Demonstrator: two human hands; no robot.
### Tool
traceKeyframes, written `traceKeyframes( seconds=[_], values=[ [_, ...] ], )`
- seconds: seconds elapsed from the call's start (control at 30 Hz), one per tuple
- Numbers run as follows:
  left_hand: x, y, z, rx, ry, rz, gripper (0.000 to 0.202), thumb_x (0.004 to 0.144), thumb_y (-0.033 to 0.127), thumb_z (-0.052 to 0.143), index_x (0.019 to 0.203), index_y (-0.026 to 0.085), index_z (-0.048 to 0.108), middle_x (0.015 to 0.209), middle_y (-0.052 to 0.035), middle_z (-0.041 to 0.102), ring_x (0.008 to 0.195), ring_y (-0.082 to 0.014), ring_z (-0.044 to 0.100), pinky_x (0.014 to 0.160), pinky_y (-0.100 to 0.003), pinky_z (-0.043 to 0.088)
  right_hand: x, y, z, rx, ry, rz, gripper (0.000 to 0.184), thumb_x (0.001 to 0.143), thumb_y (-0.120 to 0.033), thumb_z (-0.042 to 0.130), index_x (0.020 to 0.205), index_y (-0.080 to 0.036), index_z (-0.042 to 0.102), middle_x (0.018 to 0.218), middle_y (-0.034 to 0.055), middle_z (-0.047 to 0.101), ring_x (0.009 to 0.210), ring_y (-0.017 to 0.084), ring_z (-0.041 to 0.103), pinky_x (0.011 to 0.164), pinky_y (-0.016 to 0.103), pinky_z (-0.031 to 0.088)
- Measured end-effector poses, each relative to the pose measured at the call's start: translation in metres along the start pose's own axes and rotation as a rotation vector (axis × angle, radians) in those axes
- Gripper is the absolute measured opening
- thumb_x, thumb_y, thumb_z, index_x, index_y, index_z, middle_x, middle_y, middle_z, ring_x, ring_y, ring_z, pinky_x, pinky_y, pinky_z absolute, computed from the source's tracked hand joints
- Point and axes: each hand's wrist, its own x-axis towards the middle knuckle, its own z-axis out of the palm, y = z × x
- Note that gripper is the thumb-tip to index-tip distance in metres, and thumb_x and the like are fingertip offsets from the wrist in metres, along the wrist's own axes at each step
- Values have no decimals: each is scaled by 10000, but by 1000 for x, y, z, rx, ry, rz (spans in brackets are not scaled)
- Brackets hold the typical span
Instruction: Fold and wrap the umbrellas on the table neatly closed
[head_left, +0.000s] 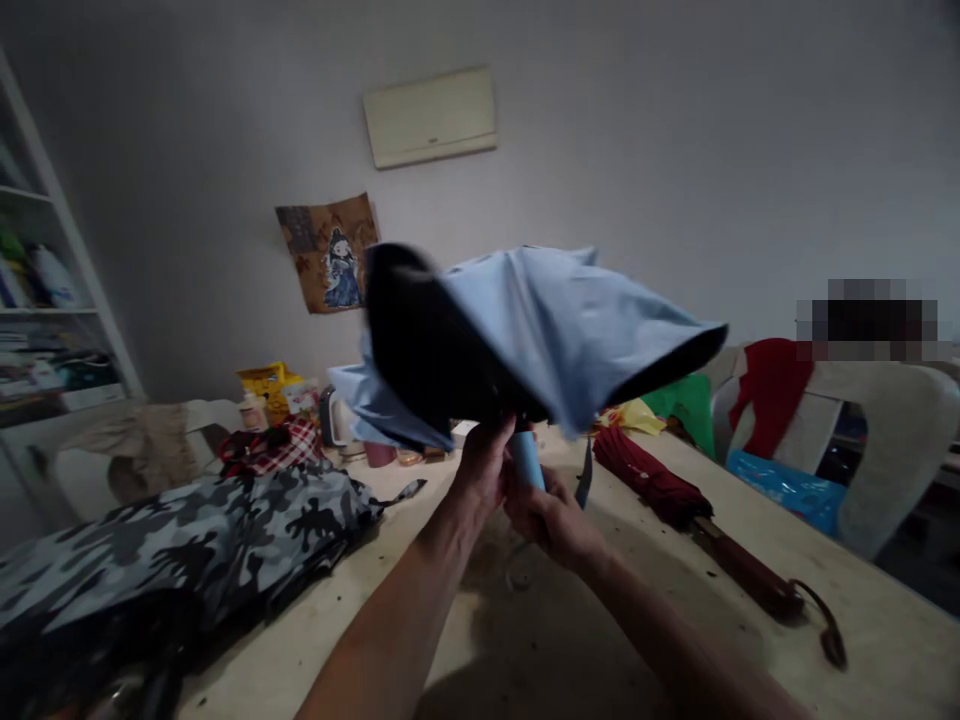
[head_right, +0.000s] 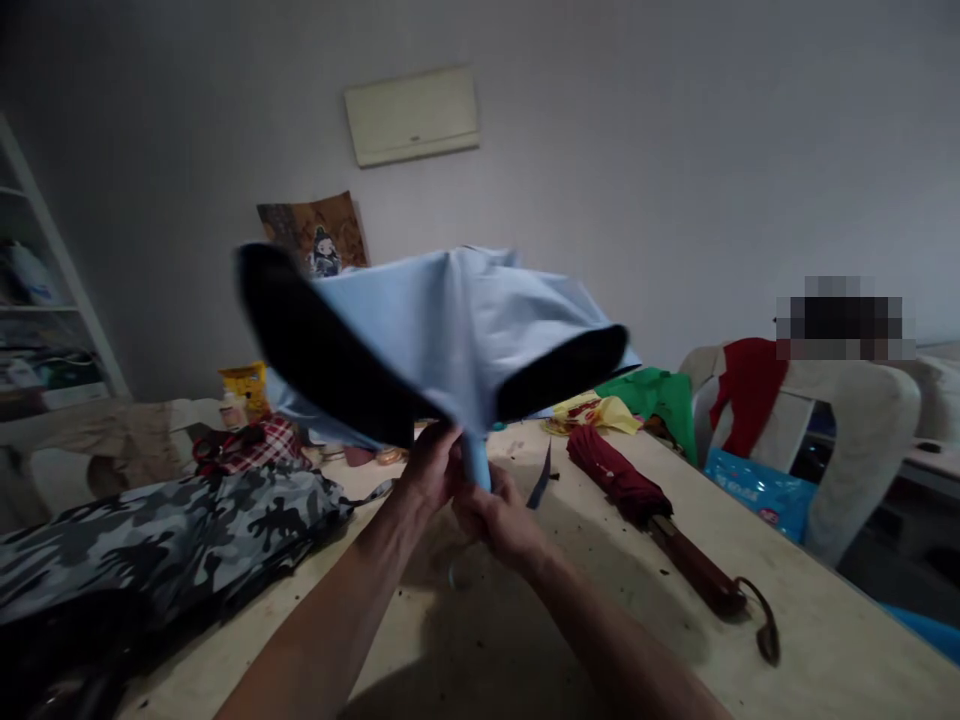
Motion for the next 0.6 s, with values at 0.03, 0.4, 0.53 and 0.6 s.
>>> traceKeyframes(
  seconds=[0.03,0.4,0.53,0.6],
  values=[
    [-1,-1,-2,-22,-65,-87,360,670,421,810,842,124,700,748,-61,691,715,-173,648,641,-266,489,-1,0,0,76,-41,28,255,658,-232,671,631,-186,422,453,-82,360,374,25,239,342,155,174],
    [0,15,6,-160,-78,-72,250,695,326,778,773,133,639,675,-16,646,587,-112,606,571,-220,480,8,-13,8,383,-276,212,301,639,-313,736,776,-174,506,513,-100,351,401,14,166,328,107,134],
    [6,23,4,37,146,35,145,790,265,676,765,128,638,624,-19,639,567,-131,613,520,-223,437,15,-17,23,-85,58,93,184,623,-246,656,666,-165,497,468,-46,454,375,48,339,347,166,232],
    [4,27,0,-3,102,7,136,817,250,641,783,118,652,637,-32,647,589,-138,625,544,-234,452,16,-19,30,-136,103,38,188,604,-243,647,632,-173,475,443,-55,433,352,47,328,343,179,221]
  ],
)
